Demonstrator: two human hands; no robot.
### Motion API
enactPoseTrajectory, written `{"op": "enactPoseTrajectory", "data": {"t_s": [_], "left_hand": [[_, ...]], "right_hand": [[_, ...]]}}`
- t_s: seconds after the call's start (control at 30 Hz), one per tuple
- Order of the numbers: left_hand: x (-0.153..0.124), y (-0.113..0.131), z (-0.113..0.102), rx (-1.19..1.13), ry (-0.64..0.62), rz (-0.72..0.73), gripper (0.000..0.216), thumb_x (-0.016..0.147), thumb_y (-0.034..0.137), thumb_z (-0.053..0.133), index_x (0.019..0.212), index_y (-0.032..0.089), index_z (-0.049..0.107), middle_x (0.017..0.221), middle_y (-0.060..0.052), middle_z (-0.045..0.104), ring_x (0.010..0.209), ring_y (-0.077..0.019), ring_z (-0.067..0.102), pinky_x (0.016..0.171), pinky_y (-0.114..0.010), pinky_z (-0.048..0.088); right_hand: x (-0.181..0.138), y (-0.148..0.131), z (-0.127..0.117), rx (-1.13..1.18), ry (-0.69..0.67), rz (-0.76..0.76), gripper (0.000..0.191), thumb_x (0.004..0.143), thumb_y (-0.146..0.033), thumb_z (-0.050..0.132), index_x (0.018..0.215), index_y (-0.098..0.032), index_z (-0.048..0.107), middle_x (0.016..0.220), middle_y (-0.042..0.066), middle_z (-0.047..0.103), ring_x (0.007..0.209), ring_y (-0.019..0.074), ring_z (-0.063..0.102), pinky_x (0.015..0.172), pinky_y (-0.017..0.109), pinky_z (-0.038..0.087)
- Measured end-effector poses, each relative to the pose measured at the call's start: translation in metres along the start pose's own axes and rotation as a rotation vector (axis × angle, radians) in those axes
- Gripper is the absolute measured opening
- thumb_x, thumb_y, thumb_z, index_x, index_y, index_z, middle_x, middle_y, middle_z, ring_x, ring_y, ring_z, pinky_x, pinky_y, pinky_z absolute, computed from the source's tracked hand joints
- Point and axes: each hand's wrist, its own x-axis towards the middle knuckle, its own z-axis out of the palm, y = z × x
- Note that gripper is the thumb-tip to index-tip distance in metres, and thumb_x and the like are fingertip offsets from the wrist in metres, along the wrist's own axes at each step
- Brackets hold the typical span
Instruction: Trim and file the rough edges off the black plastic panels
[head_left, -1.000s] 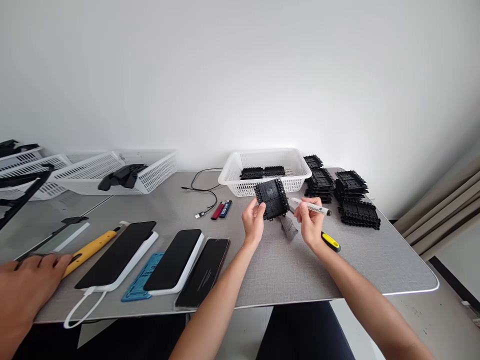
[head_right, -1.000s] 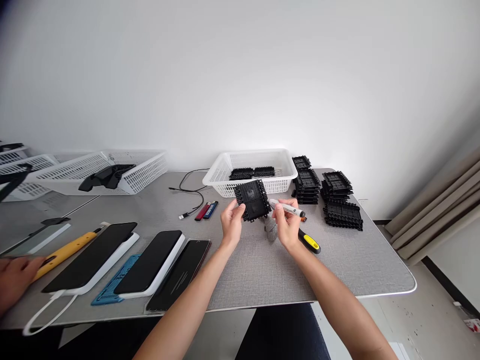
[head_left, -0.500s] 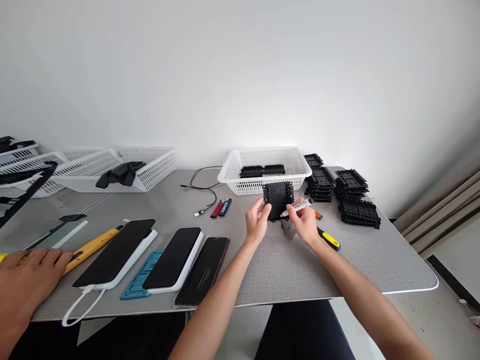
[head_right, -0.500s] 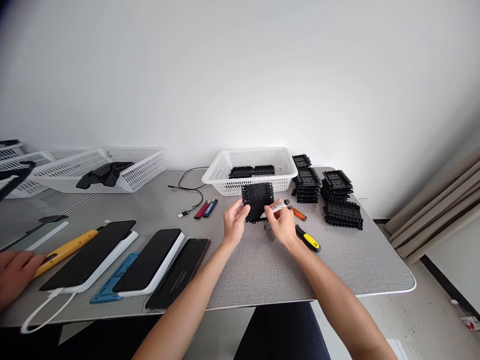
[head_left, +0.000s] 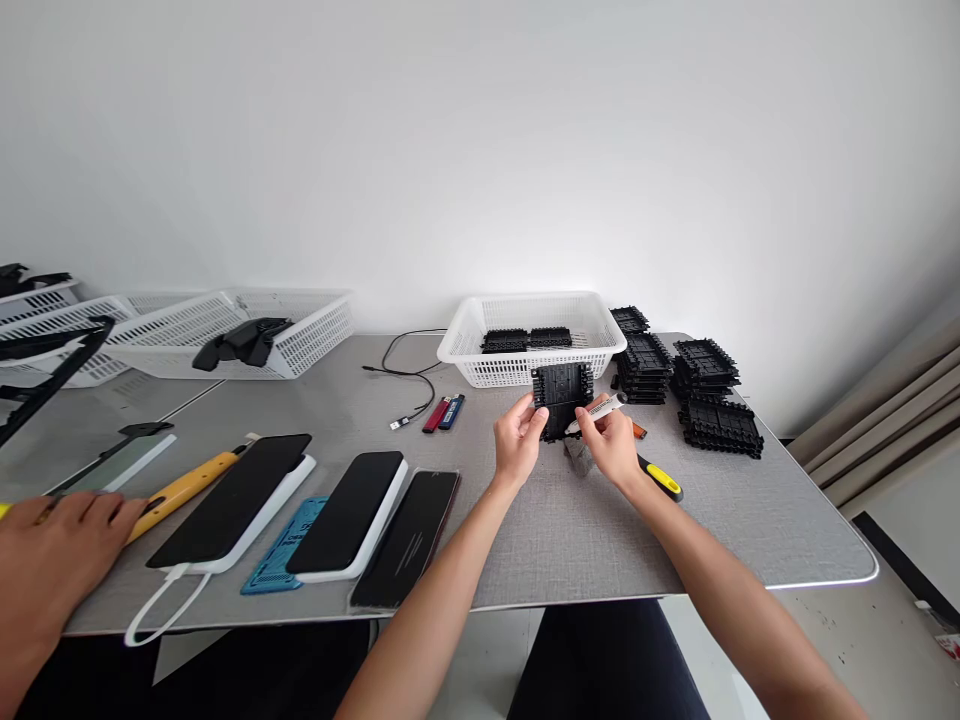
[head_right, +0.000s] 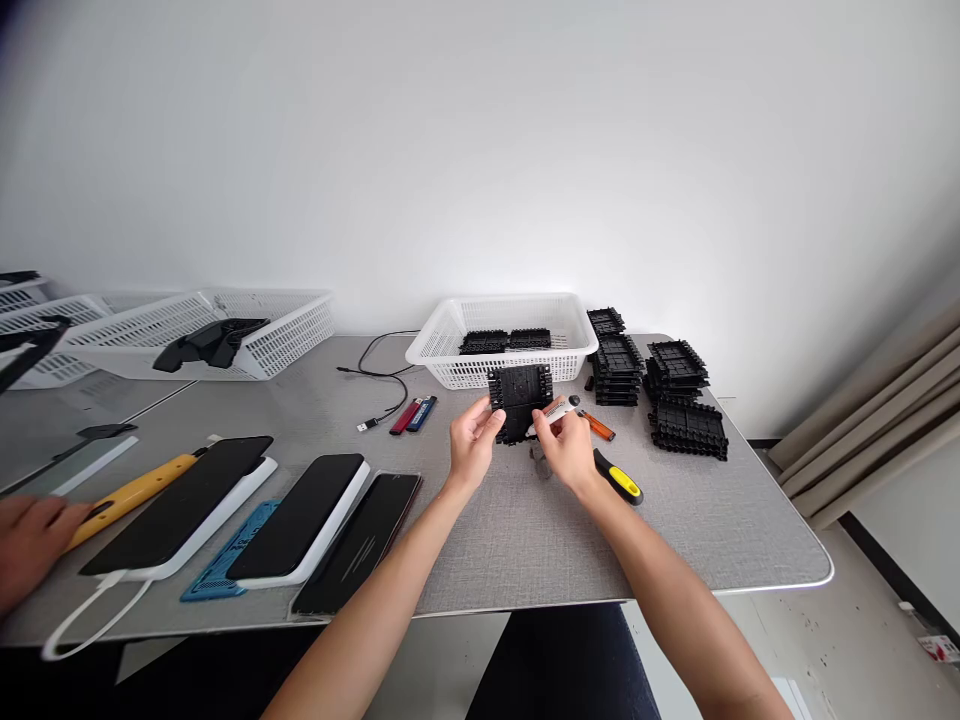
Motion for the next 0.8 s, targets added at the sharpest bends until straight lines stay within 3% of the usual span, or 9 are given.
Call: {"op": "enactPoseTrajectory", "data": {"t_s": [0.5,0.8], "left_hand": [[-0.0020,0.0059,0.0009,-0.033,-0.011,-0.015,0.047,0.084,0.045,0.065,0.115,0.012,0.069,0.106,-0.012,0.073,0.098,-0.0257,0.069,0.085,-0.031,0.052],[-0.0011,0.0042,-0.0001,-0.011,-0.013,-0.007,0.045,0.086,0.045,0.063,0.117,0.012,0.068,0.107,-0.012,0.073,0.097,-0.0248,0.068,0.084,-0.031,0.052]], "right_hand": [[0.0032,0.0046,-0.0016,-0.003,-0.007,0.021,0.035,0.092,-0.051,0.051,0.072,-0.022,0.045,0.050,-0.005,0.047,0.044,0.0126,0.041,0.045,0.025,0.029],[0.0039,0.0055,-0.0022,0.099,-0.006,0.060,0.037,0.090,-0.052,0.053,0.071,-0.022,0.043,0.049,-0.005,0.045,0.044,0.0115,0.040,0.045,0.024,0.031]]}}
